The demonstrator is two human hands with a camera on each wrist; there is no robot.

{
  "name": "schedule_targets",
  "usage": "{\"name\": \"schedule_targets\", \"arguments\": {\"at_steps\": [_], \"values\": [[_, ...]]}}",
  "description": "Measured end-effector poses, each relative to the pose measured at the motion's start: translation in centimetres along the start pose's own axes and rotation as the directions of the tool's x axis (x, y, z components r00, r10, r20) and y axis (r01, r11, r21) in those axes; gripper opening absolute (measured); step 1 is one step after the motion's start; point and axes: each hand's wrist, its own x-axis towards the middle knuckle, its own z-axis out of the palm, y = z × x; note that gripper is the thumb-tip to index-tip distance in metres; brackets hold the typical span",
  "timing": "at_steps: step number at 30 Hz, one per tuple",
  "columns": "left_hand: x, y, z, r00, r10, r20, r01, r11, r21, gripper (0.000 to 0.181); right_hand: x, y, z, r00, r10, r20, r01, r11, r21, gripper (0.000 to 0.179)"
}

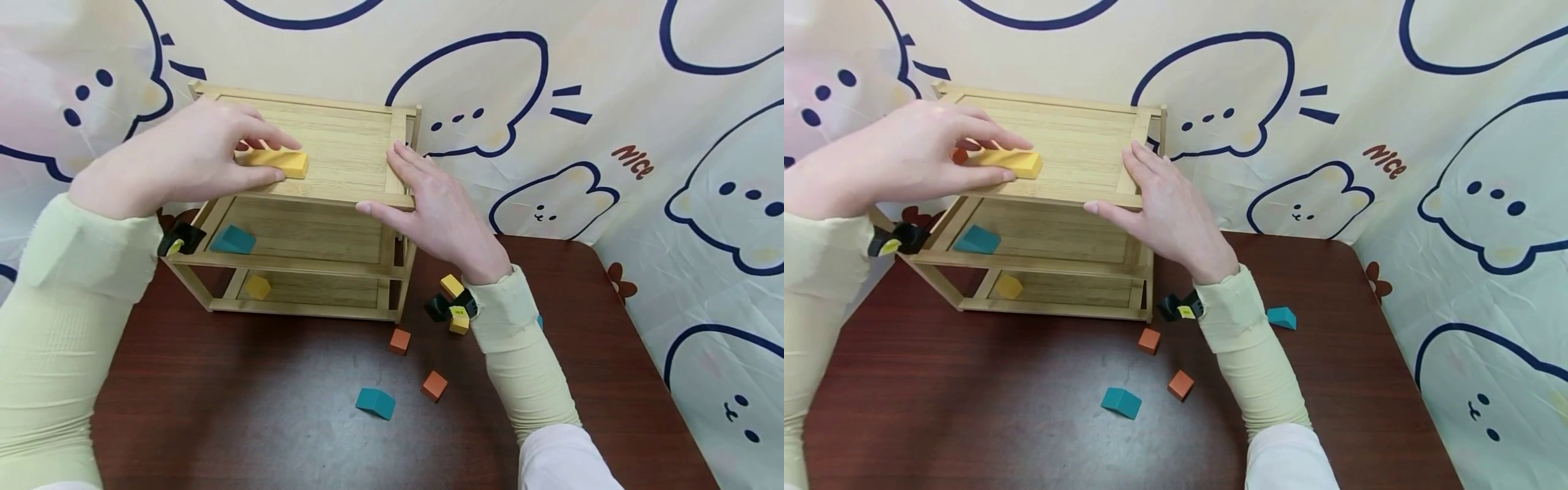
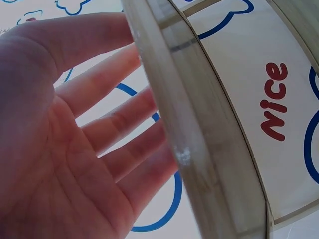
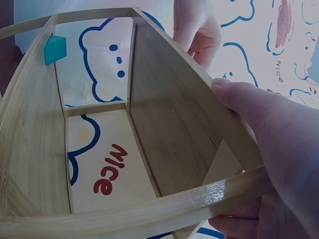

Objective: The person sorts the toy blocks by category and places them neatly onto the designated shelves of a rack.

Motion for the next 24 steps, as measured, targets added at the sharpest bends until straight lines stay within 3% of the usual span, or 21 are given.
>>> {"name": "schedule_targets", "arguments": {"at_steps": [11,17,24], "values": [[-1.9,-0.1,0.0,0.988,-0.117,-0.104,0.108,0.99,-0.093,0.055,0.1,0.2,0.1,1.0,-0.014,-0.018,0.014,1.0,0.0,0.095],[-3.6,-0.4,0.3,0.965,-0.172,-0.196,0.144,0.978,-0.151,0.057,0.0,0.1,0.0,1.0,-0.004,-0.009,0.004,1.0,-0.003,0.094],[-5.7,-1.0,0.8,0.941,-0.231,-0.247,0.196,0.968,-0.16,0.059,0.0,0.2,0.0,1.0,0.0,-0.001,0.0,1.0,-0.006,0.095]]}}
